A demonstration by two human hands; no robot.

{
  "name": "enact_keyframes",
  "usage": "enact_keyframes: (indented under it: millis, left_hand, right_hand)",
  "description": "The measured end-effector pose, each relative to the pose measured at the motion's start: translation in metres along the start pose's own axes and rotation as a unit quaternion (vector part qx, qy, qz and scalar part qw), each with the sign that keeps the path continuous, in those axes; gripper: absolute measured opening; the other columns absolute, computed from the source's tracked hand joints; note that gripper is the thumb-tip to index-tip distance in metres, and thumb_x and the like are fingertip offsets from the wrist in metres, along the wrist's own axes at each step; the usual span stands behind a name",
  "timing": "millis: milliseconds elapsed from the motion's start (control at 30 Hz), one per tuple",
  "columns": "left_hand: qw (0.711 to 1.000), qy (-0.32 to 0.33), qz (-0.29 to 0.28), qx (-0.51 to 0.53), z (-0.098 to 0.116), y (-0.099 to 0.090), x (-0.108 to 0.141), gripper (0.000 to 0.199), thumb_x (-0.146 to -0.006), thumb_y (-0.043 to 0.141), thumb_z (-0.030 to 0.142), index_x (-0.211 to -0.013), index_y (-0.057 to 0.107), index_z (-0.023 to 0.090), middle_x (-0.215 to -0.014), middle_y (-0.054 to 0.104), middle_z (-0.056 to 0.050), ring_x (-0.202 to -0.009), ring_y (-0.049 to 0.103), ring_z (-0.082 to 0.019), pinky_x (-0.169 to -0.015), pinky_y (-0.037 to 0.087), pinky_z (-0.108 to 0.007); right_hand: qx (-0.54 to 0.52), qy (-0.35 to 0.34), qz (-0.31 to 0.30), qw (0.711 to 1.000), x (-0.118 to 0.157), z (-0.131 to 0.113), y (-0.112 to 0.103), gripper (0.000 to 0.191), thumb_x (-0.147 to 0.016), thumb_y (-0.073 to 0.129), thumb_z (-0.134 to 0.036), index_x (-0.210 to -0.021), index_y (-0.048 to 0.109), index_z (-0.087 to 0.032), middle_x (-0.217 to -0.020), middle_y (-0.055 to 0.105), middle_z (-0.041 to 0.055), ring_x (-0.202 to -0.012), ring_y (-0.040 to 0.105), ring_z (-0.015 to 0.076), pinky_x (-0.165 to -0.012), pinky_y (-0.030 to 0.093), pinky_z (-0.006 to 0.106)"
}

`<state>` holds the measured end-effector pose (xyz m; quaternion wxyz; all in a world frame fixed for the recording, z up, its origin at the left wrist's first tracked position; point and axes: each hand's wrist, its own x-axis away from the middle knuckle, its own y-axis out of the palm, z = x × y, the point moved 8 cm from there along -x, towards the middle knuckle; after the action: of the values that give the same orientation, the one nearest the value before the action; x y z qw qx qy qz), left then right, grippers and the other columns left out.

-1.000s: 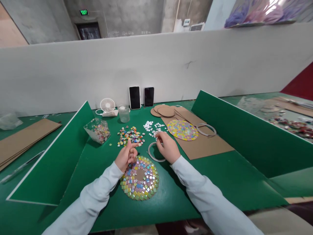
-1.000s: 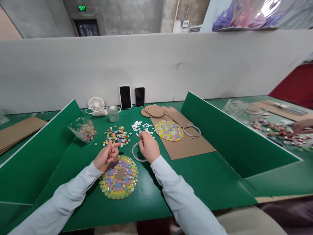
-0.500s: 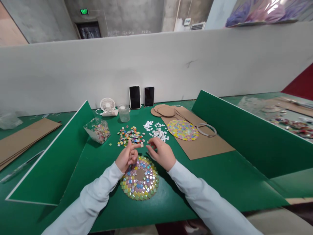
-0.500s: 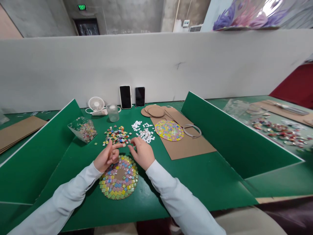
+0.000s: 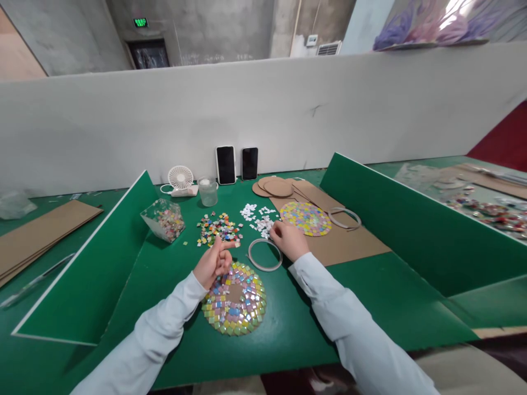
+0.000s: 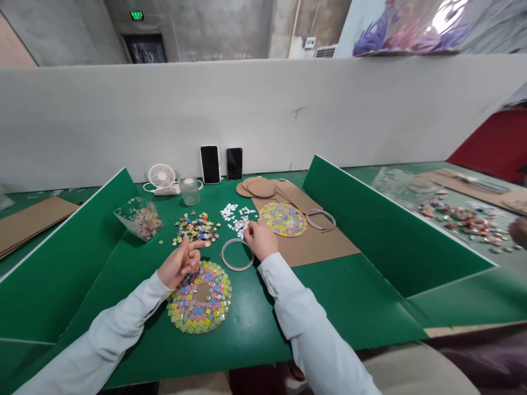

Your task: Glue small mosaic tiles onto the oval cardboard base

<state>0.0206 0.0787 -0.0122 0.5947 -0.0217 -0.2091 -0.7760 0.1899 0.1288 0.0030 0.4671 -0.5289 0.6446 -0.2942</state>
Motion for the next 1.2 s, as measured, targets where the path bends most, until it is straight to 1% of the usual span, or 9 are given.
enact_keyframes:
  millis: [133,300,433,533,667,767,833,1000,1200]
  left_hand:
    - [1.0,0.0,0.0,-0.002,0.0,-0.001,0.0,0.059,-0.062,0.043,0.059,-0.086,0.051,0.007,-0.037,0.04,0.009,-0.025,0.02,0.001,-0.036,0.013,-0.018]
    - [1.0,-0.002,0.002,-0.002,0.0,0.0,0.001,0.058,-0.063,0.042,0.059,-0.087,0.051,0.007,-0.037,0.04,0.008,-0.025,0.02,0.001,-0.036,0.013,-0.018]
    - [1.0,-0.005,0.003,-0.002,0.0,0.0,0.001,0.058,-0.065,0.039,0.059,-0.088,0.051,0.007,-0.038,0.041,0.008,-0.025,0.019,0.001,-0.036,0.013,-0.019]
    - [1.0,-0.005,0.003,-0.001,0.0,-0.001,0.0,0.059,-0.065,0.039,0.059,-0.089,0.051,0.007,-0.039,0.042,0.007,-0.026,0.019,0.001,-0.036,0.013,-0.019]
    - [1.0,-0.01,-0.016,0.004,-0.002,0.001,0.001,0.062,-0.066,0.038,0.06,-0.091,0.05,0.005,-0.032,0.034,0.01,-0.025,0.016,0.0,-0.036,0.011,-0.019]
    - [0.999,-0.022,-0.032,0.009,-0.004,0.004,0.002,0.064,-0.067,0.035,0.06,-0.093,0.05,0.004,-0.027,0.027,0.011,-0.024,0.014,-0.002,-0.036,0.009,-0.02]
    - [0.999,-0.031,-0.037,0.017,-0.005,0.006,0.003,0.064,-0.069,0.032,0.059,-0.095,0.05,0.003,-0.026,0.026,0.011,-0.024,0.014,-0.002,-0.036,0.009,-0.02]
    - [0.996,-0.042,-0.066,0.052,-0.005,0.01,0.003,0.064,-0.073,0.026,0.057,-0.098,0.049,0.003,-0.025,0.027,0.011,-0.023,0.014,-0.002,-0.035,0.011,-0.02]
    - [0.993,-0.053,-0.085,0.067,-0.007,0.013,0.005,0.065,-0.074,0.022,0.057,-0.1,0.05,0.004,-0.025,0.027,0.01,-0.023,0.014,-0.002,-0.036,0.013,-0.02]
  right_hand:
    - [0.017,0.007,-0.01,1.0,0.001,0.0,-0.001,0.018,-0.069,0.042,-0.024,-0.053,0.042,-0.018,-0.056,0.046,0.0007,-0.053,0.041,0.0114,-0.046,0.022,0.02]
    - [0.023,-0.012,-0.008,1.0,0.002,-0.003,-0.004,0.02,-0.069,0.041,-0.023,-0.049,0.04,-0.018,-0.053,0.046,0.0006,-0.051,0.041,0.0117,-0.045,0.021,0.02]
    - [0.028,-0.026,0.023,0.999,0.004,-0.006,-0.008,0.006,-0.064,0.044,-0.019,-0.059,0.046,-0.018,-0.057,0.05,0.0019,-0.054,0.043,0.0135,-0.047,0.023,0.021]
    - [0.02,-0.047,0.043,0.998,0.007,-0.012,-0.011,0.005,-0.065,0.043,-0.018,-0.065,0.048,-0.018,-0.056,0.05,0.002,-0.054,0.044,0.0147,-0.049,0.025,0.023]
    - [-0.044,-0.101,0.048,0.993,0.013,-0.03,-0.014,0.01,-0.068,0.038,-0.017,-0.063,0.047,-0.018,-0.057,0.049,0.0021,-0.056,0.045,0.0146,-0.052,0.031,0.024]
    - [-0.114,-0.167,0.034,0.979,0.023,-0.053,-0.015,0.013,-0.067,0.038,-0.013,-0.073,0.048,-0.017,-0.064,0.05,0.0027,-0.061,0.046,0.0144,-0.057,0.035,0.023]
    - [-0.142,-0.19,0.024,0.971,0.03,-0.066,-0.015,0.013,-0.072,0.037,-0.017,-0.077,0.049,-0.017,-0.066,0.05,0.0028,-0.062,0.047,0.0141,-0.058,0.036,0.023]
    - [-0.175,-0.2,0.007,0.964,0.042,-0.081,-0.012,0.015,-0.076,0.04,-0.026,-0.081,0.052,-0.018,-0.067,0.05,0.0021,-0.06,0.048,0.0125,-0.056,0.037,0.022]
    - [-0.2,-0.175,0.011,0.964,0.043,-0.076,-0.011,0.015,-0.076,0.04,-0.026,-0.082,0.052,-0.018,-0.069,0.051,0.0014,-0.054,0.047,0.0102,-0.055,0.038,0.021]
